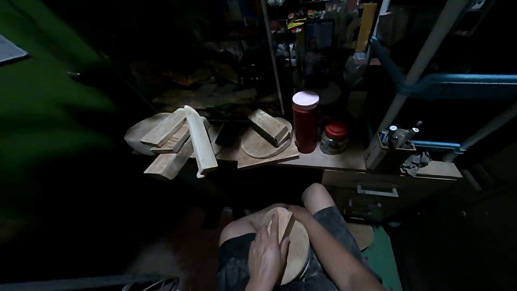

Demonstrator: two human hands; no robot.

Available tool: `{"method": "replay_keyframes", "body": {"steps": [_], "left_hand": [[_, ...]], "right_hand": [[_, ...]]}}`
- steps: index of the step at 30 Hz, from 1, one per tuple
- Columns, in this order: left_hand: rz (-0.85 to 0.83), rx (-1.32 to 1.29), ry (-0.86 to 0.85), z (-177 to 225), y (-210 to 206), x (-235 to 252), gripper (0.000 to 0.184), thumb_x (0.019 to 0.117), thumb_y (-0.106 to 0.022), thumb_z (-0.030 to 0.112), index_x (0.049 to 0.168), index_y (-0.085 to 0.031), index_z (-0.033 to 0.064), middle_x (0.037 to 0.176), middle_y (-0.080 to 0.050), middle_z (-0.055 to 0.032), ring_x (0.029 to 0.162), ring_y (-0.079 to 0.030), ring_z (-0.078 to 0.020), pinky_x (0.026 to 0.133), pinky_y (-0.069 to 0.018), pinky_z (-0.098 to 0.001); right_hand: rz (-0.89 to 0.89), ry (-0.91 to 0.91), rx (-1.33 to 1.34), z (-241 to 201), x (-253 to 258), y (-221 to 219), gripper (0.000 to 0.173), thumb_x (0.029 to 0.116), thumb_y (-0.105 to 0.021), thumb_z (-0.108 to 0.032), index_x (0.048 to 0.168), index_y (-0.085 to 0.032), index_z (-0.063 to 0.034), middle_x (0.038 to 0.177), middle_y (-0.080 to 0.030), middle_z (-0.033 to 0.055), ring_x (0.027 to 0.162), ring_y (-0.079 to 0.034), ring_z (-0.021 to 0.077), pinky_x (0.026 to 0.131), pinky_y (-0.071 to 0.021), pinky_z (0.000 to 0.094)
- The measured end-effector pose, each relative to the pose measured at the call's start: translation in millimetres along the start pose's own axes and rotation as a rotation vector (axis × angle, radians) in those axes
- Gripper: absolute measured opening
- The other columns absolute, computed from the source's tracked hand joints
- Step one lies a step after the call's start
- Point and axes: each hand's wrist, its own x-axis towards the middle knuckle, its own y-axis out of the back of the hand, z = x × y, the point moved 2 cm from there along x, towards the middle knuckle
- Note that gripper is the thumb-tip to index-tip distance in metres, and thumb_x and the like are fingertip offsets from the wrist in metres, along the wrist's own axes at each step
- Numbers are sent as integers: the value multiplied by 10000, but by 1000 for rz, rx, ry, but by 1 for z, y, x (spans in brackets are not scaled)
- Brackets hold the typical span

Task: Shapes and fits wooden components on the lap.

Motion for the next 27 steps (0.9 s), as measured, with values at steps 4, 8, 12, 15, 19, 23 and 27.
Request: {"method": "replay_keyframes", "body": {"steps": [4, 8, 12, 15, 19, 23, 27], "left_hand": [[33, -1, -5, -1, -2, -1, 807, 960, -677, 400, 1632, -298, 163, 1285, -601, -289, 1089, -646, -455, 882, -537, -556], [34, -20, 8, 0, 0, -2, 814, 951, -693, 392, 1630, -303, 170, 1305, -591, -294, 1119, -638, -458, 900, -534, -566], [16, -20, 20, 0, 0, -3, 819, 954, -688, 405, 1634, -293, 177, 1309, -586, -285, 1114, -640, -449, 899, -538, -554], [16, -19, 18, -1, 0, -3, 804, 960, -676, 413, 1632, -301, 178, 1301, -594, -282, 1112, -641, -446, 911, -533, -559], [30, -13, 10, -2, -1, -4, 807, 957, -677, 417, 1631, -302, 181, 1278, -606, -278, 1098, -646, -442, 900, -536, -550], [12, -11, 8, -3, -1, -4, 800, 969, -654, 430, 1637, -286, 188, 1293, -603, -268, 1120, -638, -436, 911, -533, -546], [16, -20, 0, -2, 0, -5, 798, 963, -666, 404, 1633, -297, 178, 1284, -605, -275, 1099, -644, -441, 902, -533, -549]], "right_hand": [[-16, 22, -69, 0, 3, 1, 452, 1141, -349, -205, 1549, -447, -39, 1599, -431, 219, 1509, -378, 374, 1241, -264, 561], [-14, 33, -71, 2, 5, 0, 464, 1143, -347, -245, 1537, -460, -28, 1589, -444, 220, 1504, -387, 369, 1242, -268, 552], [-33, 28, -124, -3, 0, 2, 470, 1146, -348, -257, 1541, -450, -24, 1590, -438, 230, 1504, -385, 378, 1239, -269, 554], [-44, 5, -159, -1, 4, 0, 468, 1145, -342, -235, 1540, -441, -6, 1589, -434, 237, 1501, -385, 386, 1232, -278, 570], [-36, 12, -167, 3, 9, -2, 472, 1143, -347, -246, 1536, -446, -4, 1586, -441, 232, 1497, -395, 381, 1227, -289, 570], [-21, -7, -159, 11, 25, -8, 464, 1139, -358, -263, 1531, -470, -41, 1568, -471, 222, 1475, -428, 381, 1211, -313, 589], [-34, 3, -110, 0, 6, -1, 473, 1143, -351, -257, 1551, -439, -34, 1594, -434, 226, 1504, -384, 375, 1234, -278, 566]]}}
